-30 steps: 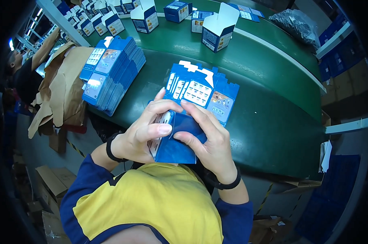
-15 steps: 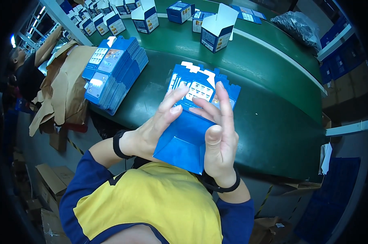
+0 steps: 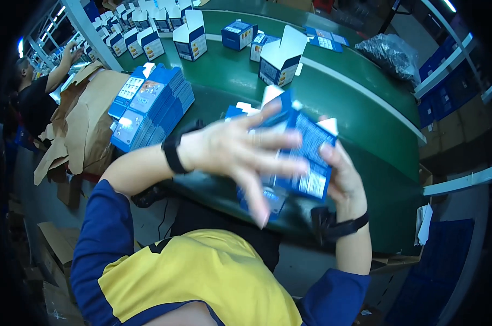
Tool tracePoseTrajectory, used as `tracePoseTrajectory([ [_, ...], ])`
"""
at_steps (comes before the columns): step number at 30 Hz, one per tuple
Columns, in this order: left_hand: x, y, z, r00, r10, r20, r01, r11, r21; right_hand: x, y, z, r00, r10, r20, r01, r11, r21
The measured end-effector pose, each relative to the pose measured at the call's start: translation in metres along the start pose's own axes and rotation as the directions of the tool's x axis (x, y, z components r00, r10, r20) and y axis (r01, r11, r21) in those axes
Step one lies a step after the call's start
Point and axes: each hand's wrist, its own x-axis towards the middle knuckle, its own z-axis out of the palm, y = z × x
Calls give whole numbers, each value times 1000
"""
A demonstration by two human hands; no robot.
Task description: The person picks up flat blue cardboard boxes from a stack, folds the flaps and interlocking tabs by hand to form their shape, and places each completed box onto a green conveyor belt.
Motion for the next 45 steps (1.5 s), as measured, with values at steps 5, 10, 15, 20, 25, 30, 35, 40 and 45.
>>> tracePoseTrajectory([
  [5, -34, -132, 2, 656, -736, -166, 755, 634, 167, 93, -39, -66, 762, -584, -280, 311, 709, -632],
  [10, -105, -242, 20, 82, -980, -181, 991, 61, 119, 182, -15, -139, 644, -754, -132, 220, 347, -912],
  [15, -134, -300, 60, 517, -817, 255, 614, 562, 554, 198, 24, -173, 723, -678, -134, 154, 347, -925],
  [20, -164, -315, 121, 752, -611, 247, 331, 674, 660, 197, 18, -149, 744, -640, -190, 35, 321, -946],
  [25, -105, -321, 97, 220, -797, 562, 596, 566, 570, 200, 17, -153, 742, -622, -248, -16, 354, -935],
  [30, -122, -286, 93, 339, -936, 95, 719, 323, 616, 204, 7, -138, 779, -557, -288, -51, 401, -914],
  [35, -121, -247, 73, 148, -979, -138, 916, 83, 392, 205, 9, -106, 815, -563, -137, 21, 264, -964],
  [40, -115, -213, 56, -161, -984, 76, 987, -159, 28, 207, 18, -122, 842, -532, -92, 79, 289, -954],
  [45, -108, -206, 88, 115, -992, 55, 992, 112, -52, 211, -2, -134, 849, -523, -69, 125, 326, -937],
])
